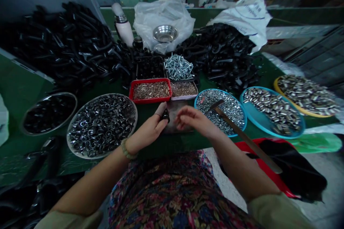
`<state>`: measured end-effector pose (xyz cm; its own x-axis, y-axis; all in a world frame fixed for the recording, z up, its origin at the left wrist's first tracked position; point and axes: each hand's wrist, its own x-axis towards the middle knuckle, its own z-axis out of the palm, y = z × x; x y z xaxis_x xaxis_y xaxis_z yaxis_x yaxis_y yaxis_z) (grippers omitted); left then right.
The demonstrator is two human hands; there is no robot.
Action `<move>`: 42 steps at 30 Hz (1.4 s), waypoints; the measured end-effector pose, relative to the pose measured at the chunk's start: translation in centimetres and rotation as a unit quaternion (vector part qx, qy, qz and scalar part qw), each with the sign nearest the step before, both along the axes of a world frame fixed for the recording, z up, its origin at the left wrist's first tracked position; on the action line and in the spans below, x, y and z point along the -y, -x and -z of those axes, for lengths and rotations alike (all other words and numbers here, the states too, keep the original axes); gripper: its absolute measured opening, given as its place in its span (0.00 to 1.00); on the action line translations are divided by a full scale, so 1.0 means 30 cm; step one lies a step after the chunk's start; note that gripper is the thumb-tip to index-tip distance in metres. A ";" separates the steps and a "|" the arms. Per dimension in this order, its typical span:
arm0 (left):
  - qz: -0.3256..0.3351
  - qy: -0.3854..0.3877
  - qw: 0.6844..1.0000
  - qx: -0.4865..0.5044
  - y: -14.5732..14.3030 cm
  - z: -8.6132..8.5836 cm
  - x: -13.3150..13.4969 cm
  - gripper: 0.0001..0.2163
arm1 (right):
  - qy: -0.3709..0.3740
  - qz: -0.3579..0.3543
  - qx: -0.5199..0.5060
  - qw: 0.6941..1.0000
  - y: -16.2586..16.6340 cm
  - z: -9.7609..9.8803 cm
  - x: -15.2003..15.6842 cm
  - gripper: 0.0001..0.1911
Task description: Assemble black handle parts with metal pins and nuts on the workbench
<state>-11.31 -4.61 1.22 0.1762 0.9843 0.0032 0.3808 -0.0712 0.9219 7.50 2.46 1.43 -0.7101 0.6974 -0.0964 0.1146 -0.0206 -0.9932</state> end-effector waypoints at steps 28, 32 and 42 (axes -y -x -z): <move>-0.046 -0.111 0.960 -0.253 -0.096 0.207 -0.073 0.28 | -0.279 -0.015 0.246 0.928 0.002 0.067 -0.186 0.07; -0.053 -0.095 0.959 -0.261 -0.100 0.203 -0.073 0.27 | -0.295 0.004 0.320 0.901 -0.039 0.093 -0.146 0.05; -0.053 -0.111 0.954 -0.273 -0.104 0.212 -0.072 0.29 | -0.499 -0.061 0.411 0.761 0.009 0.094 -0.121 0.09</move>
<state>-8.20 -2.44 -5.13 0.1111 0.9826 0.1489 0.8160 -0.1757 0.5508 7.25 6.08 -1.40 -0.7613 0.6483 -0.0088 0.6458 0.7570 -0.0996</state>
